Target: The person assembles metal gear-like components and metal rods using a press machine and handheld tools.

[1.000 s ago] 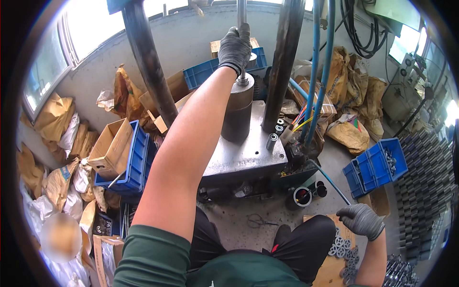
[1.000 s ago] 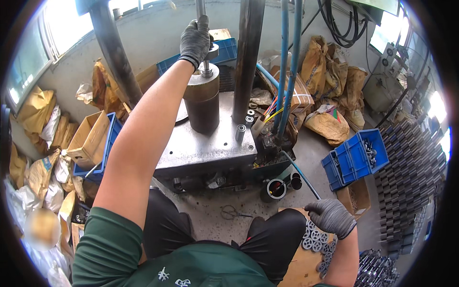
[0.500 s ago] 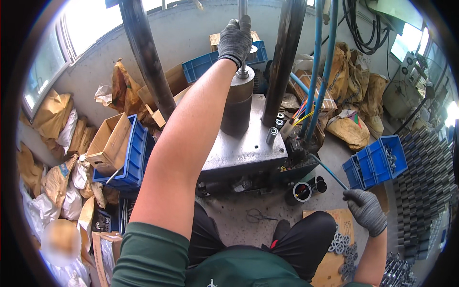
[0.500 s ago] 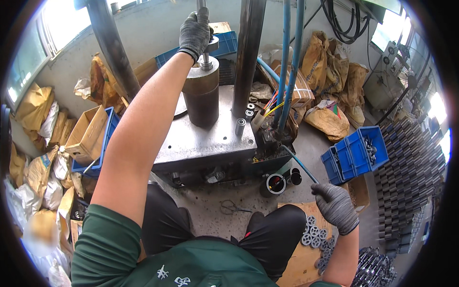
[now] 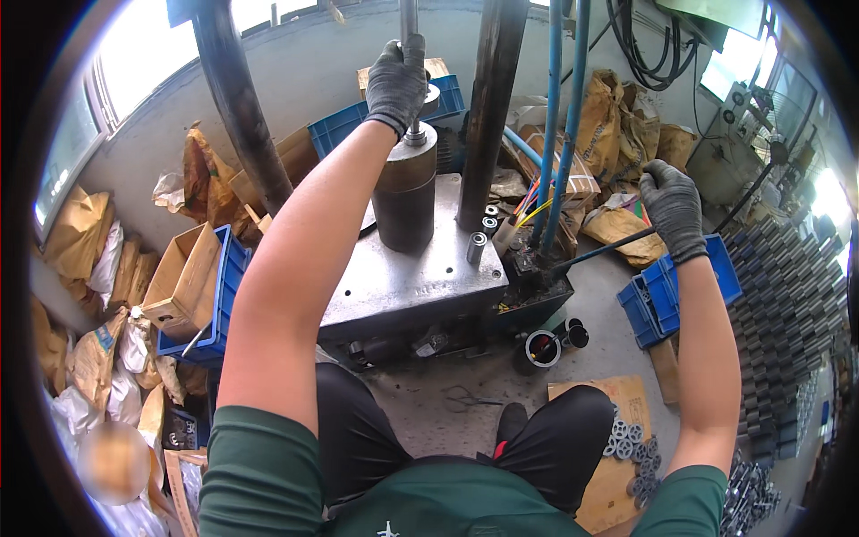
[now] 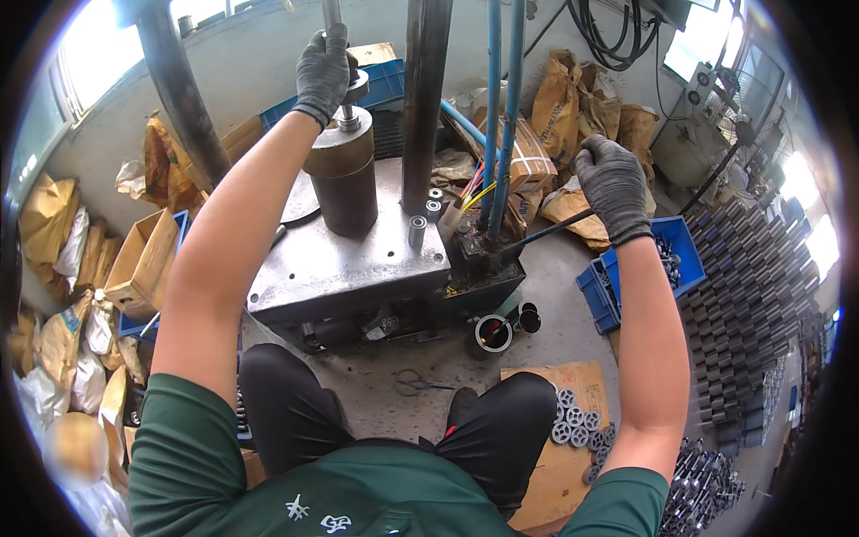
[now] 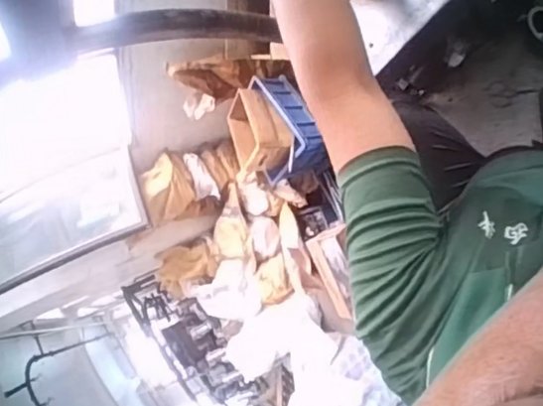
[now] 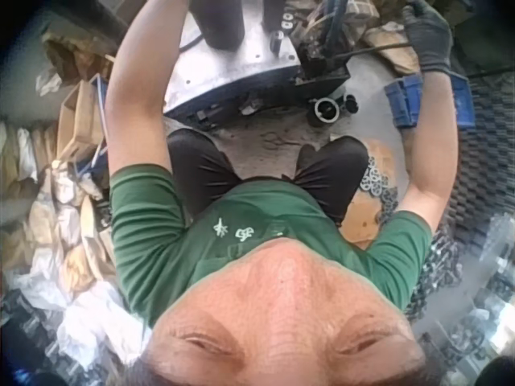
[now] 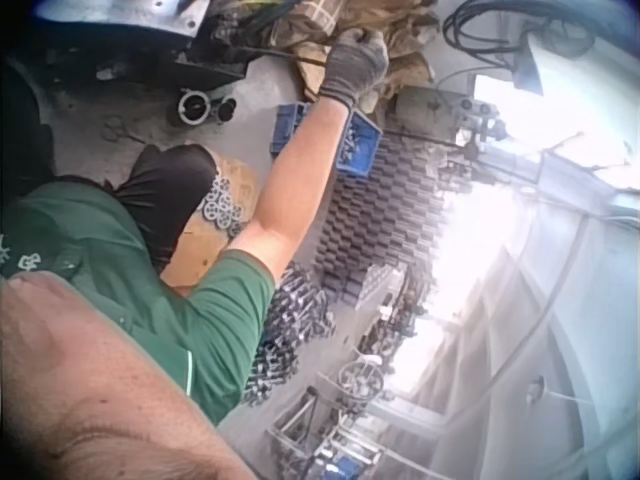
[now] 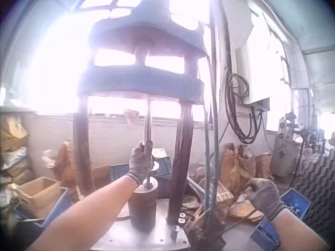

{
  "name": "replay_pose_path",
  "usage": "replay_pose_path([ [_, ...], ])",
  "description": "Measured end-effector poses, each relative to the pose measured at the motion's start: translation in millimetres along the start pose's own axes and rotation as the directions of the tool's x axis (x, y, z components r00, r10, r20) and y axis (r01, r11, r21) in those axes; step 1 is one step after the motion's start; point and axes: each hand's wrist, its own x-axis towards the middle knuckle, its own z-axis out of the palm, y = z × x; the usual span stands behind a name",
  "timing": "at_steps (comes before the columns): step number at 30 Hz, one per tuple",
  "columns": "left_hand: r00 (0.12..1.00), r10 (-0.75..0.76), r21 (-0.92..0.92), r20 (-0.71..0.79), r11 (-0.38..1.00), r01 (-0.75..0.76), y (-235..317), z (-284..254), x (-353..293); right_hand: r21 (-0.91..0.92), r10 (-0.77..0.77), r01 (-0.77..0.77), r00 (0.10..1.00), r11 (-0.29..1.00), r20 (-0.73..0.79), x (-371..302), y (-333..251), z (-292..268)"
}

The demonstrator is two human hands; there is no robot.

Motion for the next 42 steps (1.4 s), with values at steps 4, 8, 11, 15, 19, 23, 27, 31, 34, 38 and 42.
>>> replay_pose_path([
  [4, 0.998, 0.007, -0.4, 0.055, 0.916, 0.015, 12.9, -9.5, -29.9, -0.095, 0.078, -0.072, 0.995, 0.993, 0.066, 2.3, -4.9, 0.1],
  [8, 0.985, 0.17, -0.674, 0.018, 0.729, -0.114, 25.5, -31.9, -76.8, -0.08, 0.093, -0.086, 0.992, 0.993, 0.085, -8.9, -10.7, -17.0],
  [11, 0.992, 0.119, -0.821, -0.029, 0.563, -0.092, 29.3, -43.6, -129.6, -0.049, 0.079, -0.074, 0.992, 0.996, 0.101, -33.3, 0.5, -18.2],
  [15, 0.996, -0.069, -0.913, 0.064, 0.399, 0.087, 18.0, -81.9, -226.4, 0.084, -0.149, 0.15, 0.989, 0.985, -0.02, -91.7, -14.7, -36.5],
  [19, 0.564, -0.694, -0.772, 0.448, 0.017, 0.635, -27.4, -91.0, -305.6, 0.195, -0.15, 0.139, 0.988, 0.971, 0.042, -153.0, -34.9, -56.0],
  [23, 0.197, -0.693, -0.572, 0.693, -0.363, 0.736, -96.4, -88.2, -326.4, 0.186, -0.376, 0.376, 0.926, 0.908, -0.035, -184.3, -90.3, -59.0],
  [27, 0.119, -0.649, -0.493, 0.751, -0.432, 0.755, -105.9, -85.5, -317.8, 0.452, -0.439, 0.412, 0.897, 0.791, -0.049, -236.1, -151.3, -38.6],
  [31, 0.113, -0.718, -0.493, 0.686, -0.346, 0.798, -105.0, -82.2, -314.3, 0.643, -0.295, 0.208, 0.955, 0.737, 0.029, -277.6, -189.8, 18.8],
  [34, 0.142, -0.693, -0.452, 0.707, -0.288, 0.844, -113.4, -81.4, -318.8, 0.73, -0.124, -0.102, 0.961, 0.676, 0.249, -299.8, -195.8, 42.8],
  [38, 0.106, -0.573, -0.375, 0.813, -0.376, 0.847, -113.4, -78.8, -345.9, 0.757, 0.287, -0.601, 0.795, 0.257, 0.534, -328.3, -181.7, 80.4],
  [42, 0.107, -0.622, -0.315, 0.775, -0.233, 0.92, -60.1, -71.8, -370.9, 0.32, 0.176, -0.916, 0.284, -0.24, 0.943, -332.1, -179.3, 110.6],
])
